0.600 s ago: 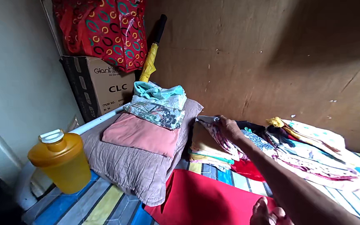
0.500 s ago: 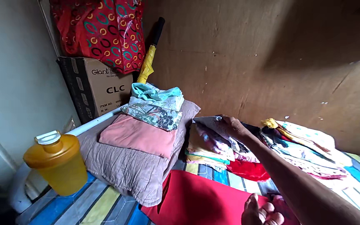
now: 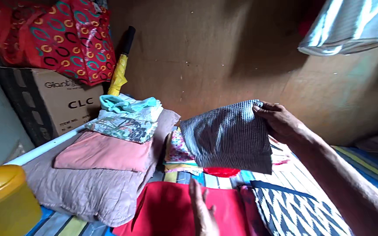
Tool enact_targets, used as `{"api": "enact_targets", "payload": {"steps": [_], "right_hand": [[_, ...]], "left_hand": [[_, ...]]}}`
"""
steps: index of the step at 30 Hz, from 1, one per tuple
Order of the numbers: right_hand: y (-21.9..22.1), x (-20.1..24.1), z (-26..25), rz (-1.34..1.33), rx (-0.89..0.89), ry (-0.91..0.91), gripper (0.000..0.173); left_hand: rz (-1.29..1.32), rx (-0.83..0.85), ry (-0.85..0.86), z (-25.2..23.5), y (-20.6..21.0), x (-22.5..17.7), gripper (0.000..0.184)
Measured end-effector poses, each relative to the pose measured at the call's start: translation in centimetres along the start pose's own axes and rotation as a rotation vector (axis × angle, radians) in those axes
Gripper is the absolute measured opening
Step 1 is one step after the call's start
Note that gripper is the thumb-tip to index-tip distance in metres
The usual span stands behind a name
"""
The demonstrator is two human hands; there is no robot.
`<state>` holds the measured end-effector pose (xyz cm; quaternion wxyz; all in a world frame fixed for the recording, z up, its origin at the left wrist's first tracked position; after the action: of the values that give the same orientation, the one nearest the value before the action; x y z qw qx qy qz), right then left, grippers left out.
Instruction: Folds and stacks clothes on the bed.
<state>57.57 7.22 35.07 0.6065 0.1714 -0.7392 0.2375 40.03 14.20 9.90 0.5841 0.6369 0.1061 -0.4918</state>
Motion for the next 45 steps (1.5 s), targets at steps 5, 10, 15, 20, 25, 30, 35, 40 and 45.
{"api": "enact_targets", "payload": {"steps": [5, 10, 15, 20, 25, 30, 35, 40, 45], "right_hand": [[-5.2, -0.1, 4.9, 0.026, 0.029, 0.084, 0.022], [-10.7, -4.0, 7.0, 0.021, -0.034, 0.239, 0.019], [-18.5, -9.5, 8.0, 0.079, -0.225, 0.425, 0.024], [-26.3, -15.0, 7.0, 0.118, -0.309, 0.449, 0.043], [-25.0, -25.5, 9.8, 0.627, -0.097, 0.615, 0.057], [-24.6, -25.5, 10.5, 0.634, -0.175, 0.492, 0.044], [-24.9, -24.0, 11.0, 0.474, -0.268, 0.511, 0.054], [-26.8, -24.2, 9.6, 0.379, -0.355, 0.430, 0.045], [-25.1, -24.5, 10.4, 0.571, -0.203, 0.595, 0.032]], "left_hand": [[0.346, 0.356, 0.130, 0.3, 2.2, -2.0, 0.084], [0.165, 0.516, 0.111, 4.2, 4.7, -1.6, 0.030], [-0.200, 0.428, -0.034, 5.9, 9.2, 1.1, 0.017], [-0.413, 0.469, -0.013, 3.5, 15.7, 5.1, 0.031], [-0.688, 0.583, 0.113, 1.2, 13.3, 12.5, 0.092], [-0.673, 0.560, 0.102, 1.5, 13.0, 12.4, 0.091], [-0.626, 0.585, 0.151, 1.8, 14.0, 11.7, 0.100], [-0.599, 0.534, 0.207, 1.1, 15.6, 10.7, 0.099], [-0.649, 0.525, 0.109, 0.5, 13.9, 12.2, 0.091]]}}
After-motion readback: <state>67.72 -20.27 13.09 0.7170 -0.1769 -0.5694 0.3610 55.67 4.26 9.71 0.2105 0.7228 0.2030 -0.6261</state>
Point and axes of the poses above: each hand's wrist, its own z-axis away from the middle knuckle, its own y-axis out of the palm, x = y × z, the point moved 9 cm from there along -z, towards the middle knuckle, and after that the axes turned 12 degrees about y, right-handed, at the moved point
